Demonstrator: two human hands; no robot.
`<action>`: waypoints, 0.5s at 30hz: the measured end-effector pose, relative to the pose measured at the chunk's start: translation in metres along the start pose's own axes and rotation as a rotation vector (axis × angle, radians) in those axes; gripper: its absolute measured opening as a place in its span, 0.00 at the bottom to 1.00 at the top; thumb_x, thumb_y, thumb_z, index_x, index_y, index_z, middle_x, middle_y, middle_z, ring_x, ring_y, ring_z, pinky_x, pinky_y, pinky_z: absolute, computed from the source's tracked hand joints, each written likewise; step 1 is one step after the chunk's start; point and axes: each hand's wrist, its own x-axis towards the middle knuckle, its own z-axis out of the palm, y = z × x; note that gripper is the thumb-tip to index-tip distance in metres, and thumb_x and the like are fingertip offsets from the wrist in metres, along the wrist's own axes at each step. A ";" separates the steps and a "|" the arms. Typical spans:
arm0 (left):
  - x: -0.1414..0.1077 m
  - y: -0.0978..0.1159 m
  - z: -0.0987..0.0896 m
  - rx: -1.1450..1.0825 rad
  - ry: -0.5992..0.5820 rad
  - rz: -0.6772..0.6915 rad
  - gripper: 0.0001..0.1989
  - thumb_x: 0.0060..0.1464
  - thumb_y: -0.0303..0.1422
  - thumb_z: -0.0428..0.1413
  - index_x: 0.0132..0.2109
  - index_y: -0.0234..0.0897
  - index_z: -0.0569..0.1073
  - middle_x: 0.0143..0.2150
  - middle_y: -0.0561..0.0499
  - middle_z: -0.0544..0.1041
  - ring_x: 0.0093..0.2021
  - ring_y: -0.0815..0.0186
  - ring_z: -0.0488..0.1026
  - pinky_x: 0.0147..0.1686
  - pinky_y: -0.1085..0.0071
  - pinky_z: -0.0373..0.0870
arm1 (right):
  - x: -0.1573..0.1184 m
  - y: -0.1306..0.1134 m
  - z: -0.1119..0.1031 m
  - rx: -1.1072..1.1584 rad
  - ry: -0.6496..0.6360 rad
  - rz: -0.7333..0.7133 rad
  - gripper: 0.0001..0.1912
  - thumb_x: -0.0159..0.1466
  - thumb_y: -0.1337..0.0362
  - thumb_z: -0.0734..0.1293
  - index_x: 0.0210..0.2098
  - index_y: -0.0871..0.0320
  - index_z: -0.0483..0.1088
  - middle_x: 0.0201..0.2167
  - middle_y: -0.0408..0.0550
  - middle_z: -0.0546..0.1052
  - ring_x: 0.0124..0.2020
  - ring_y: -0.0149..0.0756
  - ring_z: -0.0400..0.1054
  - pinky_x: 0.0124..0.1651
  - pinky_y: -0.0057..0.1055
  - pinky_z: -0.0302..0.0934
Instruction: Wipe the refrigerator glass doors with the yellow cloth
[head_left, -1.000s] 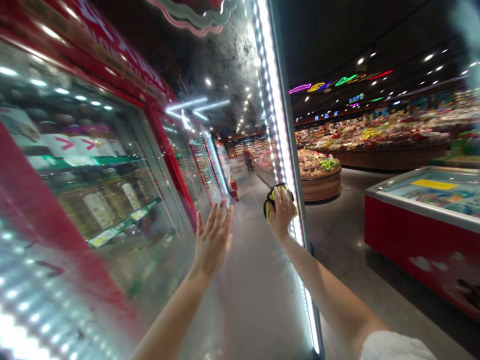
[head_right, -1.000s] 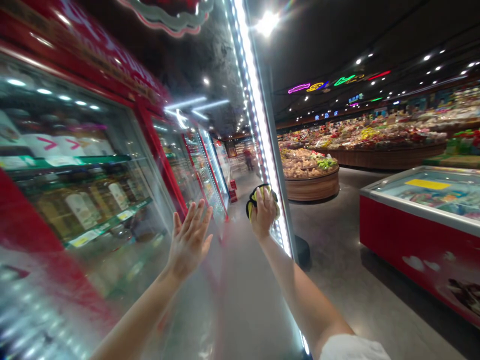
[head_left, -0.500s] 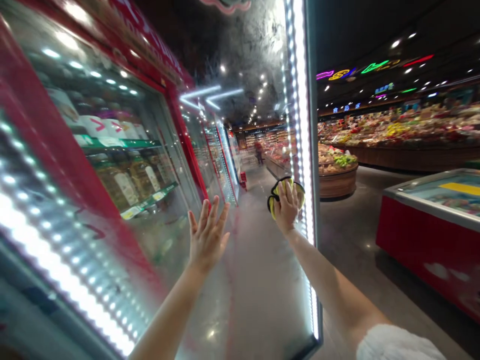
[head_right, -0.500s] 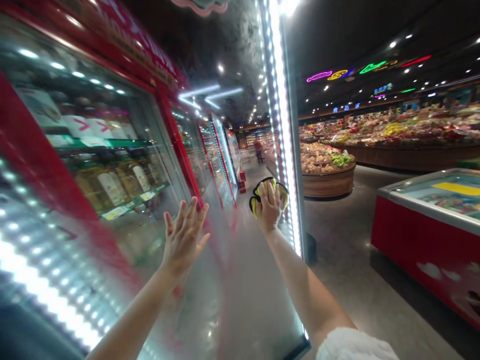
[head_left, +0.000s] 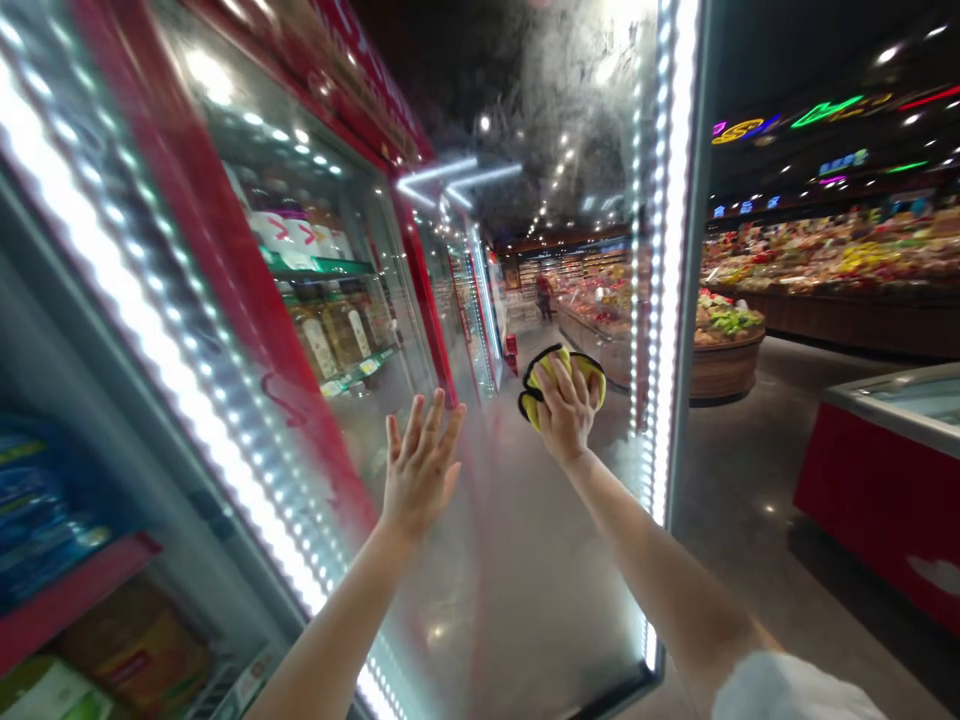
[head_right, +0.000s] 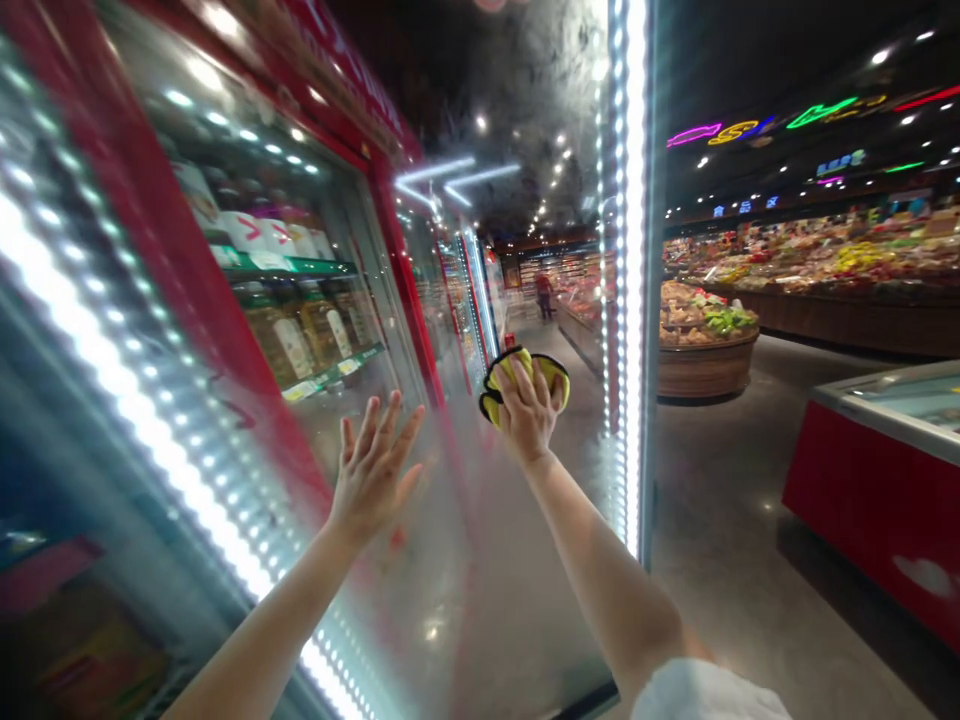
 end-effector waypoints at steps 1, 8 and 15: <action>-0.001 -0.001 -0.001 0.002 -0.005 0.001 0.52 0.57 0.30 0.63 0.76 0.51 0.38 0.78 0.47 0.43 0.77 0.49 0.39 0.73 0.39 0.37 | 0.002 -0.017 0.003 0.016 -0.026 -0.014 0.24 0.71 0.59 0.61 0.65 0.47 0.68 0.68 0.47 0.69 0.71 0.51 0.56 0.73 0.57 0.37; -0.017 -0.020 -0.010 0.002 -0.037 -0.005 0.49 0.58 0.30 0.61 0.76 0.49 0.40 0.78 0.47 0.42 0.77 0.50 0.38 0.74 0.42 0.42 | -0.063 -0.015 -0.010 0.049 -0.186 -0.322 0.24 0.69 0.63 0.63 0.64 0.41 0.69 0.62 0.42 0.76 0.68 0.45 0.60 0.75 0.53 0.35; -0.028 -0.033 -0.014 0.009 -0.020 -0.030 0.48 0.59 0.31 0.60 0.76 0.49 0.40 0.78 0.47 0.44 0.77 0.49 0.40 0.73 0.40 0.43 | -0.013 -0.044 0.009 0.006 -0.041 0.103 0.29 0.70 0.65 0.60 0.70 0.49 0.63 0.70 0.51 0.65 0.72 0.54 0.51 0.72 0.59 0.46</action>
